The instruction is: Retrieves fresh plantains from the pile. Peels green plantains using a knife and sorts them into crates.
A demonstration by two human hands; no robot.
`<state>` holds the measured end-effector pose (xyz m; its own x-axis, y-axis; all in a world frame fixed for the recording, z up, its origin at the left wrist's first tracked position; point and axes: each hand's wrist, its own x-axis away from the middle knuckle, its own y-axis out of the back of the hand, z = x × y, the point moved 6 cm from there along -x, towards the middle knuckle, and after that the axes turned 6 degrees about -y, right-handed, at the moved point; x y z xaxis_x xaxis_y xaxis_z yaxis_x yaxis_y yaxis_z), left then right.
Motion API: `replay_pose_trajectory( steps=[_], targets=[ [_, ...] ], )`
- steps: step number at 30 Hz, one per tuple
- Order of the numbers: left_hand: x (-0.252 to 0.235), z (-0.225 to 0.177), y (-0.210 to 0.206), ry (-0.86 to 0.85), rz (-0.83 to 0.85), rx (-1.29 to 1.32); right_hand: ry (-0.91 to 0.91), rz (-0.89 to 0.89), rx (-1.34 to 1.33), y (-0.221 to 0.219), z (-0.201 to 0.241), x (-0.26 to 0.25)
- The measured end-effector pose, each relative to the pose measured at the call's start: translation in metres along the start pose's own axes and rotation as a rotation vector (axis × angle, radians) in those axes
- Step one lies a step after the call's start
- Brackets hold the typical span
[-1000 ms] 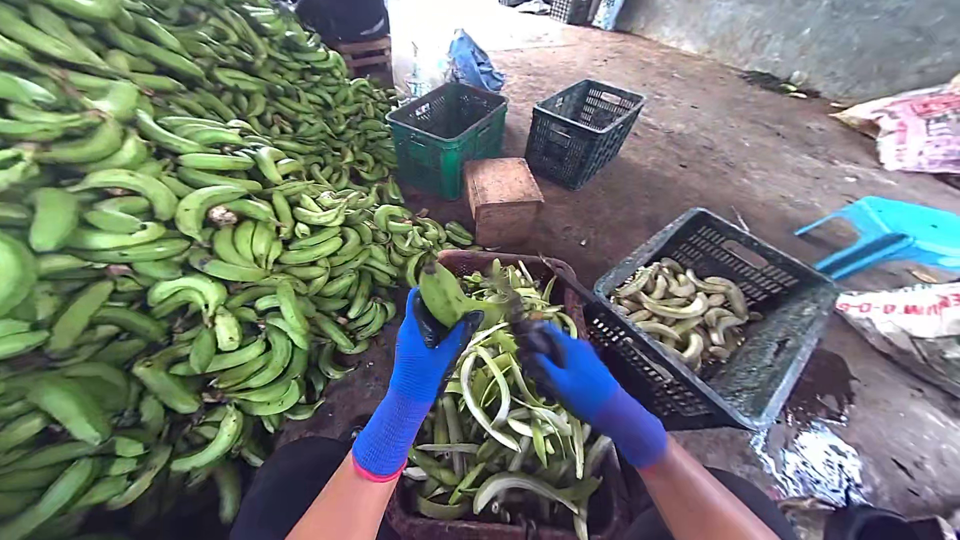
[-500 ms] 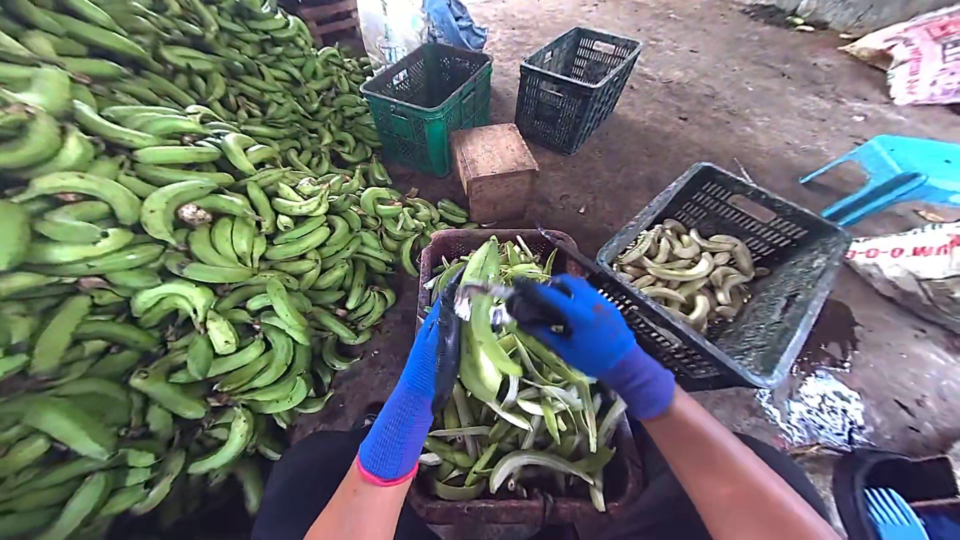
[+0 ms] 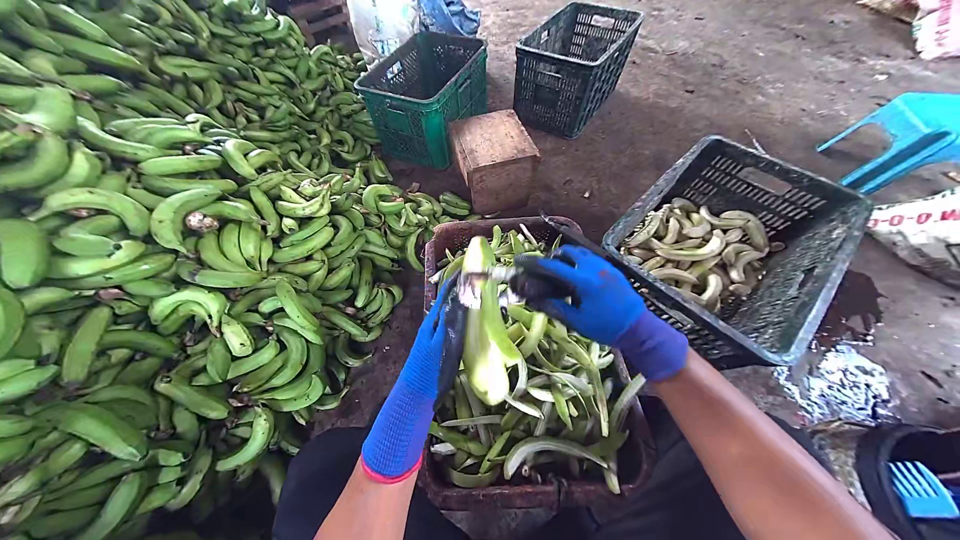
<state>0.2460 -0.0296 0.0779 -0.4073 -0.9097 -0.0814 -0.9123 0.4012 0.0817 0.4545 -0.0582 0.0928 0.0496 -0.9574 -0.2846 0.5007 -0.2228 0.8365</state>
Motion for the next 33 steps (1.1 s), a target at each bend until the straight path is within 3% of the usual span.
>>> replay_pose_trajectory(
  steps=[3, 5, 9, 11, 13, 17, 19, 24, 27, 30, 33],
  targets=[
    [0.005, 0.0, -0.008, 0.054, 0.151, -0.012, -0.185, -0.075, 0.025, 0.017, -0.024, -0.012],
    [0.0, 0.009, -0.006, 0.09, 0.092, 0.106, -0.223, -0.039, -0.004, 0.018, -0.024, -0.006],
    [-0.016, 0.018, 0.017, 0.033, -0.253, 0.262, 0.102, 0.112, -0.071, -0.013, 0.016, 0.025],
    [-0.017, 0.01, 0.019, -0.06, -0.341, 0.254, 0.169, 0.144, -0.074, -0.021, 0.028, 0.027],
    [-0.012, 0.007, 0.012, -0.065, -0.258, 0.288, 0.162, 0.101, -0.05, -0.015, 0.024, 0.013],
    [0.001, 0.004, -0.009, 0.073, 0.166, 0.184, -0.087, -0.02, -0.003, 0.009, -0.012, -0.02],
    [-0.003, 0.009, -0.012, 0.086, 0.222, 0.236, -0.166, -0.029, 0.012, 0.015, -0.023, -0.021],
    [-0.022, 0.024, 0.019, 0.025, -0.36, 0.503, 0.175, -0.004, 0.013, -0.018, 0.026, 0.02],
    [-0.026, 0.024, 0.029, -0.064, -0.505, 0.526, 0.235, -0.074, 0.062, -0.021, 0.037, 0.023],
    [-0.02, 0.011, 0.017, -0.073, -0.361, 0.407, 0.085, 0.009, 0.01, -0.011, 0.023, 0.004],
    [-0.009, 0.007, -0.008, 0.06, 0.067, 0.224, -0.106, 0.083, -0.091, -0.006, -0.004, -0.015]
  ],
)
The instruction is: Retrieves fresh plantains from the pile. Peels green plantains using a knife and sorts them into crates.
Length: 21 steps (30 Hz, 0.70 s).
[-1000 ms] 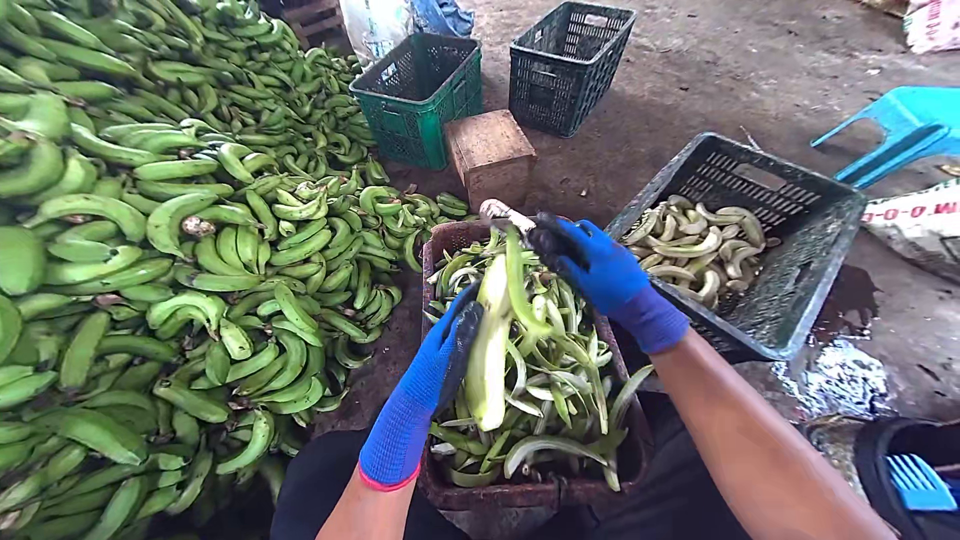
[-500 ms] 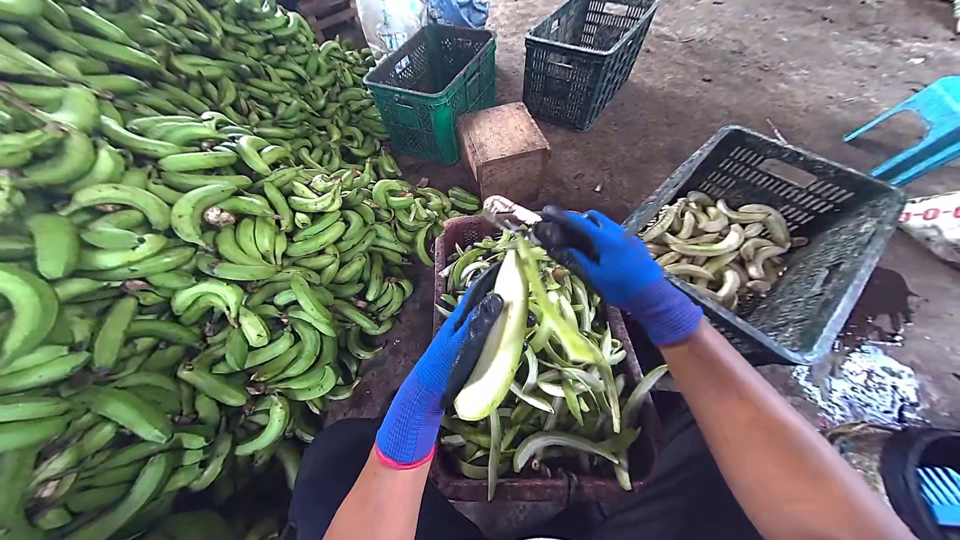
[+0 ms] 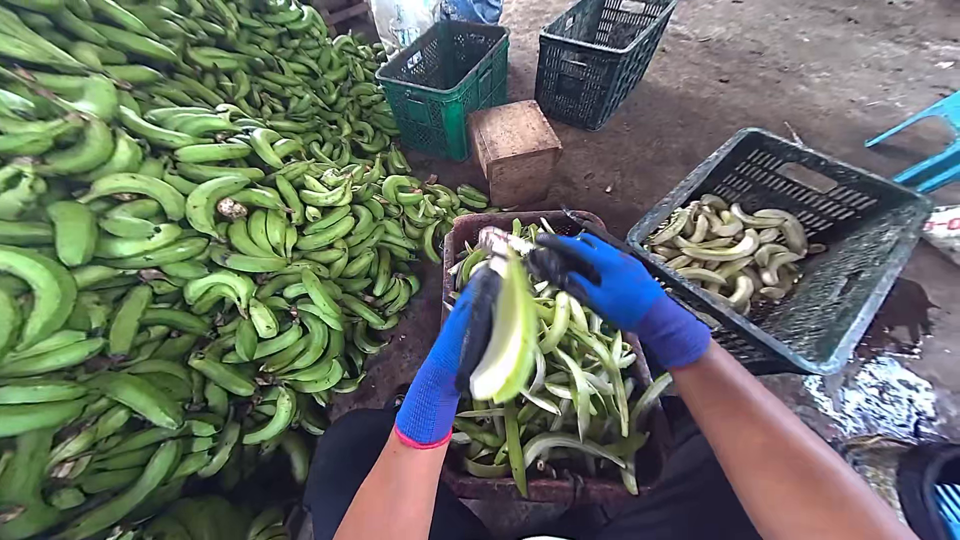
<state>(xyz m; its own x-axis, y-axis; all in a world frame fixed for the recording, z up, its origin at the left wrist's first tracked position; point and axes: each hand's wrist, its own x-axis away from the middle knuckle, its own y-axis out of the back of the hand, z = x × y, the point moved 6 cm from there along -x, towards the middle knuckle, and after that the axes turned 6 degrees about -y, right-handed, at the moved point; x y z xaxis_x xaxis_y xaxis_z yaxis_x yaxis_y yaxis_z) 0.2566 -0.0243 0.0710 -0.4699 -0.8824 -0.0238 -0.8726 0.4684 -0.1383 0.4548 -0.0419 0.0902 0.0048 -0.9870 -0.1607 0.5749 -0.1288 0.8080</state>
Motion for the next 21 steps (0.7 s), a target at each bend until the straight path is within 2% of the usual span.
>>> replay_pose_trajectory(
  steps=[2, 3, 5, 6, 8, 10, 12, 15, 17, 19, 21],
  targets=[
    [0.005, 0.005, -0.012, 0.081, 0.203, -0.093, -0.085, -0.008, -0.047, 0.001, -0.013, -0.007],
    [0.004, 0.01, -0.012, 0.094, 0.199, -0.068, -0.111, -0.011, -0.057, 0.0, -0.015, -0.006],
    [-0.006, 0.019, 0.0, 0.068, -0.023, 0.105, -0.097, -0.011, -0.034, -0.007, -0.004, 0.002],
    [-0.011, 0.023, 0.011, 0.037, -0.179, 0.25, -0.024, -0.023, 0.011, -0.015, 0.004, 0.009],
    [-0.022, 0.031, 0.03, -0.019, -0.335, 0.547, 0.171, -0.098, 0.096, -0.031, 0.021, 0.026],
    [-0.025, 0.032, 0.046, -0.07, -0.508, 0.589, 0.298, -0.186, 0.147, -0.04, 0.034, 0.037],
    [-0.024, 0.026, 0.051, -0.121, -0.645, 0.552, 0.328, -0.247, 0.178, -0.039, 0.039, 0.037],
    [-0.027, 0.021, 0.038, -0.198, -0.526, 0.685, 0.201, -0.198, 0.157, -0.032, 0.038, 0.031],
    [-0.023, 0.009, 0.024, -0.213, -0.428, 0.676, 0.091, -0.104, 0.105, -0.028, 0.033, 0.026],
    [-0.022, 0.007, 0.019, -0.161, -0.35, 0.584, 0.087, -0.099, 0.097, -0.024, 0.027, 0.026],
    [-0.018, 0.007, 0.017, -0.057, -0.333, 0.328, 0.094, -0.139, 0.114, -0.02, 0.019, 0.024]
  ],
)
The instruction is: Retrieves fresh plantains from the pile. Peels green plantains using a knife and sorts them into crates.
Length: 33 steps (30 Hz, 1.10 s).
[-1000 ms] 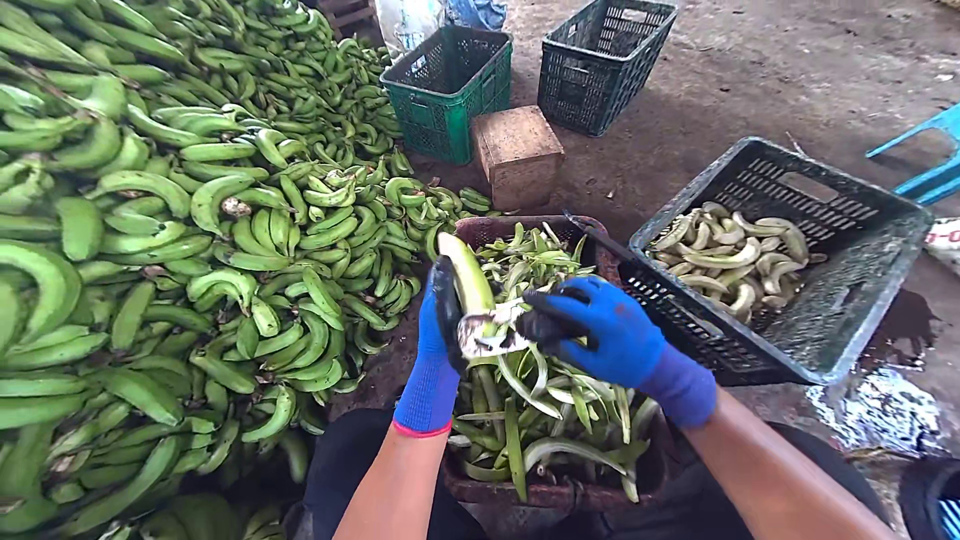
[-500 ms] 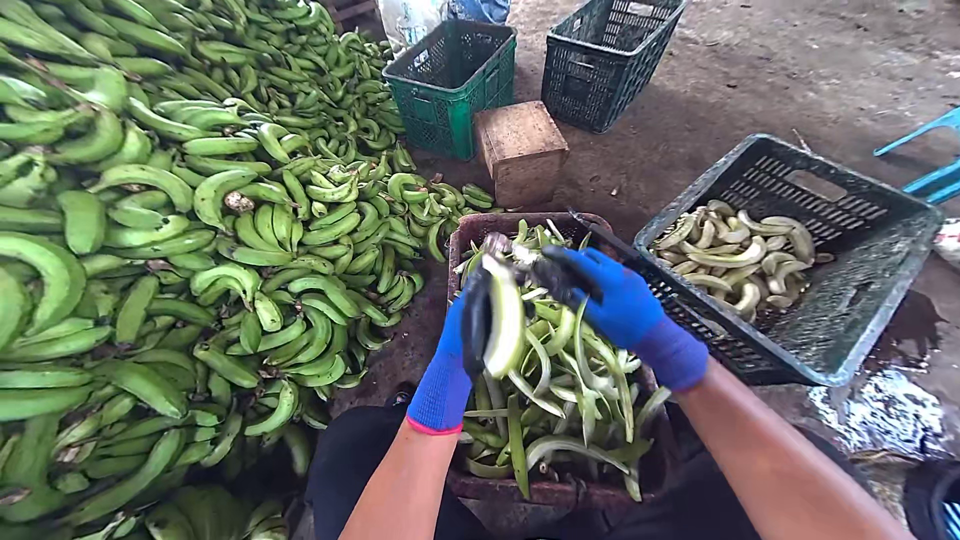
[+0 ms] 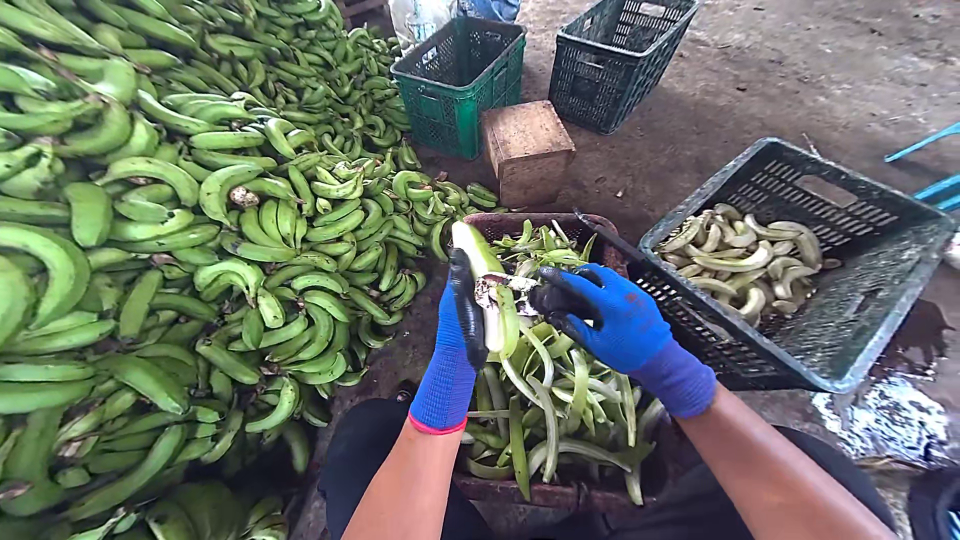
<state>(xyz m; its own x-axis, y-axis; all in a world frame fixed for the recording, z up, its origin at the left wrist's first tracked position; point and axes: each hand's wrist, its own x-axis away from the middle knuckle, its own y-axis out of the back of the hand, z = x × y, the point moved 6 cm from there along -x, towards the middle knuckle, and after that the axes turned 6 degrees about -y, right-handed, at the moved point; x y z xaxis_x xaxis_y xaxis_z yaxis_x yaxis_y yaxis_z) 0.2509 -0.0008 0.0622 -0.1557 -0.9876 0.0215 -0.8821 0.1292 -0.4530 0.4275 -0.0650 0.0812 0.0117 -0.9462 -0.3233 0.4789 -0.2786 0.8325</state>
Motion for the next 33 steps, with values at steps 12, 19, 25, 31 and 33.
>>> replay_pose_trajectory(
  steps=[12, 19, 25, 31, 33],
  targets=[
    [0.003, 0.016, 0.007, 0.128, 0.11, -0.255, -0.062, 0.1, -0.102, -0.002, -0.016, 0.0],
    [-0.007, 0.023, 0.018, 0.275, 0.021, 0.443, 0.34, -0.151, 0.045, 0.005, 0.013, 0.02],
    [0.008, 0.0, 0.001, 0.013, 0.022, 0.124, 0.105, -0.012, -0.015, 0.004, 0.007, 0.007],
    [0.021, 0.006, -0.014, 0.088, 0.289, -0.274, -0.375, 0.251, -0.173, -0.003, -0.031, -0.019],
    [0.016, 0.01, -0.009, 0.091, 0.214, -0.112, -0.332, 0.222, -0.199, -0.001, -0.034, -0.015]
  ],
)
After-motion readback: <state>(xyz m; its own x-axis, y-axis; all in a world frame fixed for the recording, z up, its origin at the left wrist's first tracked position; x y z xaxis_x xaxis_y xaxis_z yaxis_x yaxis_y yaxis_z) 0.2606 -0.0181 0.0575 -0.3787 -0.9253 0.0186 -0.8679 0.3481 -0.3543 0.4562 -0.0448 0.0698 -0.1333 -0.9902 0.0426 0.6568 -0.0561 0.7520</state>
